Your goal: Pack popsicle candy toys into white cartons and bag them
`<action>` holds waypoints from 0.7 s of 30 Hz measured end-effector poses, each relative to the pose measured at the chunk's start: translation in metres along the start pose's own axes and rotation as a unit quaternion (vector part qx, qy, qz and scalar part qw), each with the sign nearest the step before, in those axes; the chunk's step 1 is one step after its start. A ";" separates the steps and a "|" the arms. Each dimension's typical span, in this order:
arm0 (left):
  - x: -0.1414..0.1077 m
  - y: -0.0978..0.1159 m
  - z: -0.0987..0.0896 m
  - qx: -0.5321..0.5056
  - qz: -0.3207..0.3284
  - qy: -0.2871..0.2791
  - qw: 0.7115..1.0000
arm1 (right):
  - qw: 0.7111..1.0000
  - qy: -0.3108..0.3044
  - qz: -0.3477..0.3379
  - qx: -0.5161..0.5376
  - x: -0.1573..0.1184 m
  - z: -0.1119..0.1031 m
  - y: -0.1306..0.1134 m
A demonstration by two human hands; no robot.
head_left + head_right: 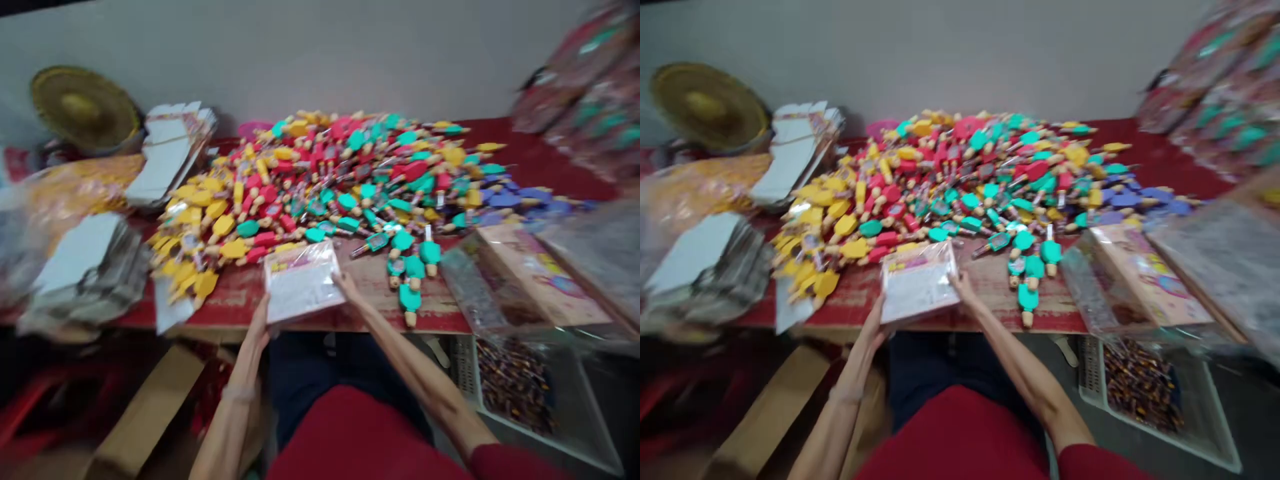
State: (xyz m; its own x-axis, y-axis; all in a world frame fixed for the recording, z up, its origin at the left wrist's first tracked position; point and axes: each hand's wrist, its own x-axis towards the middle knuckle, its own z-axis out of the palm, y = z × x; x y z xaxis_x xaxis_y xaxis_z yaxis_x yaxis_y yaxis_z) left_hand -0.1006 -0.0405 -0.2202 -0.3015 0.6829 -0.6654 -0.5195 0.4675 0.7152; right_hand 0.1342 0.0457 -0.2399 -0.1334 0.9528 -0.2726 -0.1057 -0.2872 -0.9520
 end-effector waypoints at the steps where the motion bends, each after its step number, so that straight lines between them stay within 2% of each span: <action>1: -0.005 -0.002 -0.003 0.002 -0.004 0.011 1.000 | 1.000 0.018 -0.001 0.015 -0.010 0.001 -0.007; 3: -0.006 0.002 -0.008 0.015 0.009 -0.019 1.000 | 0.999 0.014 -0.018 0.048 -0.033 -0.007 -0.028; 5: -0.001 0.015 0.007 0.037 0.044 -0.094 0.994 | 0.992 0.053 -0.100 0.047 -0.065 -0.027 -0.060; 7: -0.006 0.031 0.050 0.069 0.106 -0.207 0.970 | 0.964 0.139 -0.223 0.037 -0.106 -0.054 -0.099; 8: -0.014 0.039 0.078 0.089 0.148 -0.275 0.946 | 0.941 0.182 -0.285 0.026 -0.128 -0.069 -0.120; 10: -0.036 0.051 0.135 0.118 0.251 -0.397 0.875 | 0.867 0.298 -0.398 -0.042 -0.164 -0.100 -0.155; 12: -0.058 0.057 0.177 0.138 0.317 -0.469 0.812 | 0.747 0.429 -0.489 -0.134 -0.185 -0.134 -0.178; 13: -0.066 0.058 0.188 0.147 0.334 -0.486 0.794 | 0.677 0.485 -0.525 -0.174 -0.189 -0.152 -0.184; 14: -0.071 0.056 0.193 0.160 0.337 -0.493 0.786 | 0.613 0.526 -0.552 -0.208 -0.190 -0.173 -0.186; 15: -0.072 0.053 0.191 0.176 0.329 -0.492 0.786 | 0.561 0.553 -0.570 -0.233 -0.189 -0.194 -0.185; 16: -0.071 0.048 0.185 0.192 0.314 -0.486 0.793 | 0.527 0.568 -0.581 -0.252 -0.187 -0.216 -0.181; 17: -0.068 0.043 0.175 0.209 0.294 -0.474 0.803 | 0.511 0.574 -0.583 -0.264 -0.184 -0.237 -0.175; 18: -0.062 0.038 0.163 0.221 0.273 -0.458 0.817 | 0.508 0.577 -0.581 -0.268 -0.181 -0.256 -0.168; 19: -0.057 0.033 0.151 0.228 0.256 -0.437 0.832 | 0.517 0.579 -0.572 -0.265 -0.177 -0.272 -0.160; 20: -0.051 0.028 0.138 0.228 0.244 -0.412 0.848 | 0.543 0.578 -0.555 -0.251 -0.173 -0.283 -0.152; 21: -0.046 0.025 0.127 0.224 0.236 -0.386 0.863 | 0.581 0.570 -0.533 -0.231 -0.166 -0.289 -0.144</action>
State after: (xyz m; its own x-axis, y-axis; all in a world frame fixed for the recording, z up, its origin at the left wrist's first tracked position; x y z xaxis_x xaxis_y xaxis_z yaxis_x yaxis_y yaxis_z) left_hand 0.0015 0.0110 -0.1452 0.3183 0.9461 -0.0603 -0.0704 0.0870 0.9937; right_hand 0.4568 -0.0427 -0.0977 0.5328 0.0863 0.8418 0.7815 0.3315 -0.5286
